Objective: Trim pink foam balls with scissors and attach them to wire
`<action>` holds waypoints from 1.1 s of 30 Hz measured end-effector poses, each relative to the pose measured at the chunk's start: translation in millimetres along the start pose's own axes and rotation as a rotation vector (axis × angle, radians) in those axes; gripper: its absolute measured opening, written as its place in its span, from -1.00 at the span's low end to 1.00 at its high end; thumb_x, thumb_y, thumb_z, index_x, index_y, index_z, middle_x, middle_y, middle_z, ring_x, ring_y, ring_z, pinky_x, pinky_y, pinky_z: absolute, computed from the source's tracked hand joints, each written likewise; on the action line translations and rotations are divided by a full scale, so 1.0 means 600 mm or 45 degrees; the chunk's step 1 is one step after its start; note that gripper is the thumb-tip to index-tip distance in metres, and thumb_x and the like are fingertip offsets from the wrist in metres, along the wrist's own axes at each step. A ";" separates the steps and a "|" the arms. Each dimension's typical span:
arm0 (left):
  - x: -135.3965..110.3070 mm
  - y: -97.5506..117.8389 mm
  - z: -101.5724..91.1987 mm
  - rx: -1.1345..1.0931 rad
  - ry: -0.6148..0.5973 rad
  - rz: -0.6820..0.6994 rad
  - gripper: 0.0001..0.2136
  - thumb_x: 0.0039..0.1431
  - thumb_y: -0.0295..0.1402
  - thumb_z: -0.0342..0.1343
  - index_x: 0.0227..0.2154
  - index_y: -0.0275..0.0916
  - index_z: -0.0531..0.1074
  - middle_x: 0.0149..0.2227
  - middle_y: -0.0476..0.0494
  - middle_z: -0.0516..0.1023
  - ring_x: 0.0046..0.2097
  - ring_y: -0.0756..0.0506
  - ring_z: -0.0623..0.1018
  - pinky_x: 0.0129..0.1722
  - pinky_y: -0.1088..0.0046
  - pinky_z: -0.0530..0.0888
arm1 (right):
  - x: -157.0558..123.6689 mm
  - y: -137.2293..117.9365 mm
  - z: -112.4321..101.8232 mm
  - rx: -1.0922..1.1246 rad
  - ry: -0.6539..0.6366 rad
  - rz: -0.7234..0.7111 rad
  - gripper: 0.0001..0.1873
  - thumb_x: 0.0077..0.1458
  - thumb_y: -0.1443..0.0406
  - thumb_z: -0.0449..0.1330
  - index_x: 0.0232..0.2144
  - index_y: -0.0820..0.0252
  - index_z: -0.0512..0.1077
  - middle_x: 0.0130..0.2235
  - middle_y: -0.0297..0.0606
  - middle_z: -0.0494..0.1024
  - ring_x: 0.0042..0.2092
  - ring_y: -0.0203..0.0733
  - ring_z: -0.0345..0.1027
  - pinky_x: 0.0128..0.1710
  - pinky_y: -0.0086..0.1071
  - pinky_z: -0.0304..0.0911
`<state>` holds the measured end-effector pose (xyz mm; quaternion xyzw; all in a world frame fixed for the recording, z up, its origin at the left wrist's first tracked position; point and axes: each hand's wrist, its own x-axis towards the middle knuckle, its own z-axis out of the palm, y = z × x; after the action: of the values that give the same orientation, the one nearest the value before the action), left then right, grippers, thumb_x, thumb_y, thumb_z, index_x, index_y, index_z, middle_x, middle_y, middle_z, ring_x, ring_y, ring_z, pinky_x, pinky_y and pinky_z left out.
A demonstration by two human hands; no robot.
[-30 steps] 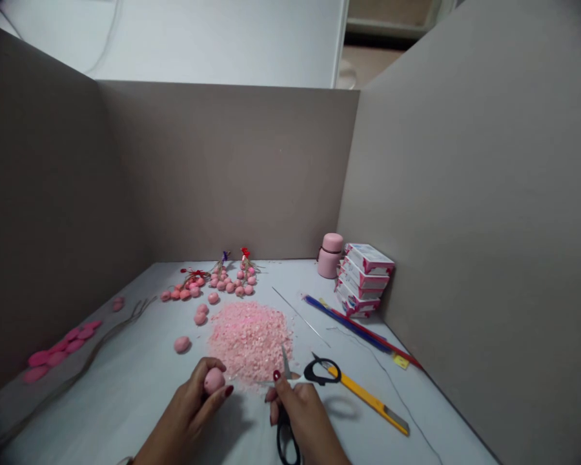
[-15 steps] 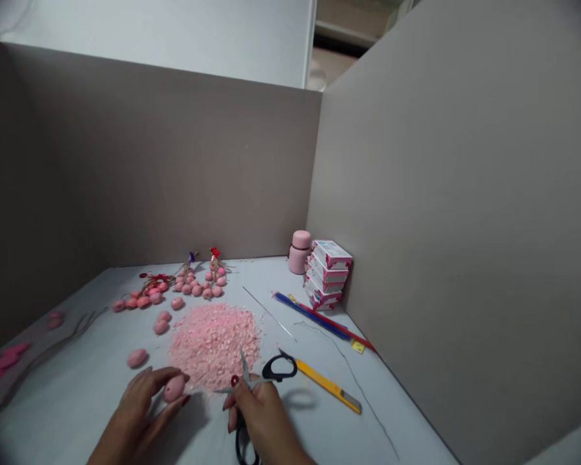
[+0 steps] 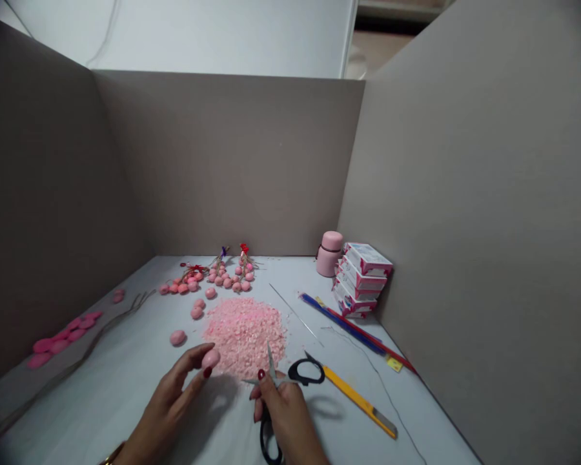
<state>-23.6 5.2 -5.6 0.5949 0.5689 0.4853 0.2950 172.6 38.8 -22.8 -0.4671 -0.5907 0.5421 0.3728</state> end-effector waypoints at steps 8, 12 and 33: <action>-0.005 0.032 0.022 -1.266 -0.342 -0.565 -0.81 0.24 -0.36 0.01 -0.45 -0.31 0.41 -0.40 -0.02 0.39 -0.39 0.09 0.42 -0.33 0.61 0.38 | -0.004 -0.006 -0.002 0.050 -0.004 0.135 -0.36 -0.09 -0.23 0.03 -0.71 0.21 0.37 -0.63 -0.34 0.30 -0.51 -0.27 0.09 -0.43 -0.41 -0.02; -0.009 0.024 0.025 -1.503 -0.315 -0.763 -0.94 0.17 -0.45 0.10 -0.31 -0.30 0.44 -0.35 -0.02 0.44 -0.38 0.08 0.50 -0.34 0.59 0.44 | -0.003 -0.001 -0.004 0.046 -0.032 0.157 -0.37 -0.04 -0.19 0.02 -0.74 0.21 0.36 -0.62 -0.31 0.33 -0.49 -0.26 0.13 -0.40 -0.40 -0.01; -0.017 0.031 0.029 -1.442 -0.423 -0.768 -0.76 -0.01 -0.39 0.28 -0.23 -0.27 0.49 -0.35 -0.02 0.54 -0.29 0.07 0.54 -0.32 0.66 0.41 | -0.005 -0.007 -0.002 0.013 0.168 0.079 -0.34 -0.04 -0.23 -0.02 -0.69 0.21 0.36 -0.65 -0.32 0.33 -0.57 -0.29 0.15 -0.52 -0.43 0.08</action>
<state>0.6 -4.4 2.6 0.2294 0.3144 0.5074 0.7688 174.1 36.5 -18.3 -0.5179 -0.5473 0.5245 0.3964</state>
